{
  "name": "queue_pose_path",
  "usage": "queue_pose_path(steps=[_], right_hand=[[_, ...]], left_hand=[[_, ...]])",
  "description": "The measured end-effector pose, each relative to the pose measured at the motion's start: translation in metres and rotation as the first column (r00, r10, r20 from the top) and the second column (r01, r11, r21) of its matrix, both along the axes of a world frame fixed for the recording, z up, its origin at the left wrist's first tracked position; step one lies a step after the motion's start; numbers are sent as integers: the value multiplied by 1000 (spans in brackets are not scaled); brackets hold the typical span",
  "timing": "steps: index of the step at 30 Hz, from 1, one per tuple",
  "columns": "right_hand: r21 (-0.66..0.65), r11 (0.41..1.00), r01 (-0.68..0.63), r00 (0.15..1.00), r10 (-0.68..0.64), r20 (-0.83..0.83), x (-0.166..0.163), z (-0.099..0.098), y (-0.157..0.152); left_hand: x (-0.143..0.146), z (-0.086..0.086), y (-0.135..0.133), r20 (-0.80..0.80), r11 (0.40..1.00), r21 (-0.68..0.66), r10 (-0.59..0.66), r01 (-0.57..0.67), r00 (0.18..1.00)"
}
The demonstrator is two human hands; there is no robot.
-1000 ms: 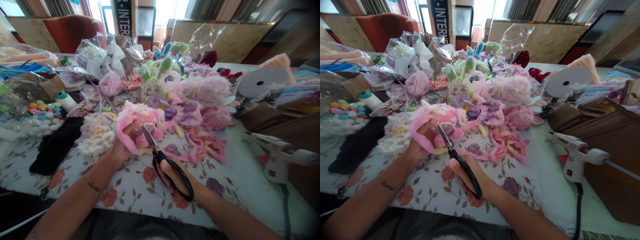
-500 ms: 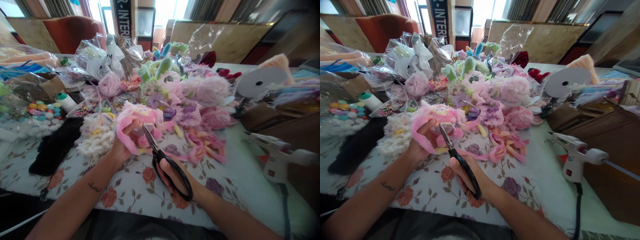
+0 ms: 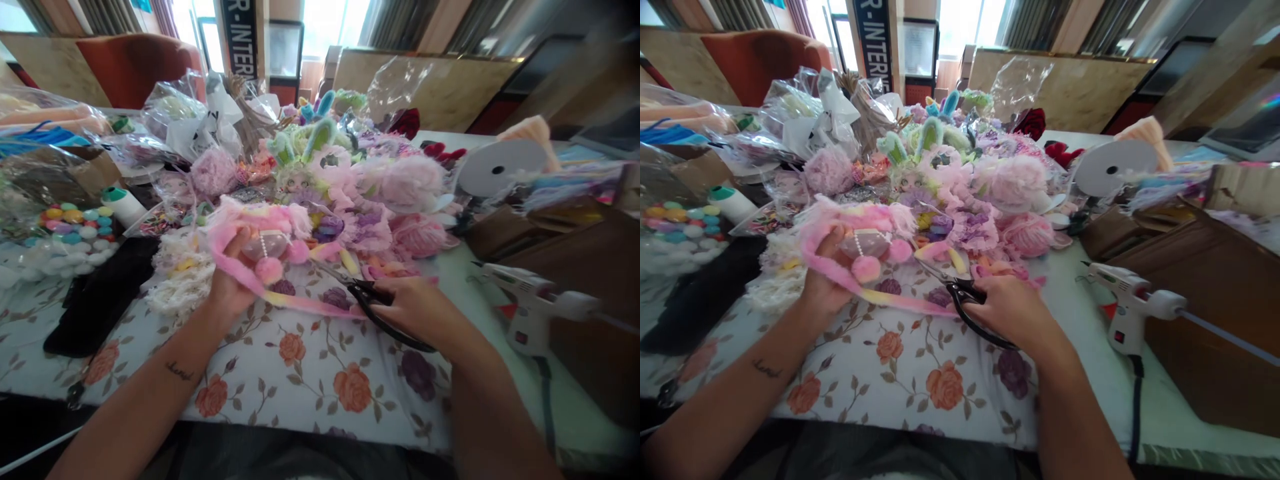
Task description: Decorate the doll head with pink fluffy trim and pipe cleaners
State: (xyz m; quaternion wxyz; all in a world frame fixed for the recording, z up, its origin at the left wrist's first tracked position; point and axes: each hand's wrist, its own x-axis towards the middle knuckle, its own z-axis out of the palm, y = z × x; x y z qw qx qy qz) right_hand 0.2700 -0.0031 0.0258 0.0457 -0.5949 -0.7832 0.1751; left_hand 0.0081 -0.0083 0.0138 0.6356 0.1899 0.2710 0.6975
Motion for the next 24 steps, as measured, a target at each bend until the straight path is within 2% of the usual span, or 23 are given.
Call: queue_pose_path(steps=[2,4,8,12,15,17,19,21,23,24], right_hand=[[37,999,0,985,-6,174,5,-1,3],[93,995,-28,976,7,219,2,-5,3],[196,980,-33,989,5,145,-7,-8,3],[201,978,56,998,-62,21,1,-2,6],[194,966,173,984,-160,-83,21,5,7],[121,971,205,967,-182,-181,36,11,7],[-25,993,119,951,-121,-285,49,16,5],[-183,979,-93,933,21,-360,54,19,2],[-309,901,-305,908,177,-380,51,19,-2],[-346,863,-368,899,236,-370,47,18,-3]], left_hand=[[0,2,0,58,999,21,31,-33,998],[0,3,-1,64,999,2,48,-49,997],[4,1,-6,10,996,-78,37,-36,999],[3,7,-12,22,989,-147,9,-5,1000],[-5,17,-11,38,1000,-21,4,-3,999],[-13,21,-7,49,990,108,84,-88,995],[-20,21,-1,75,961,182,198,-208,977],[-26,18,5,89,950,164,254,-265,963],[-29,14,8,68,963,85,252,-257,965],[-29,12,8,50,970,38,239,-241,970]])
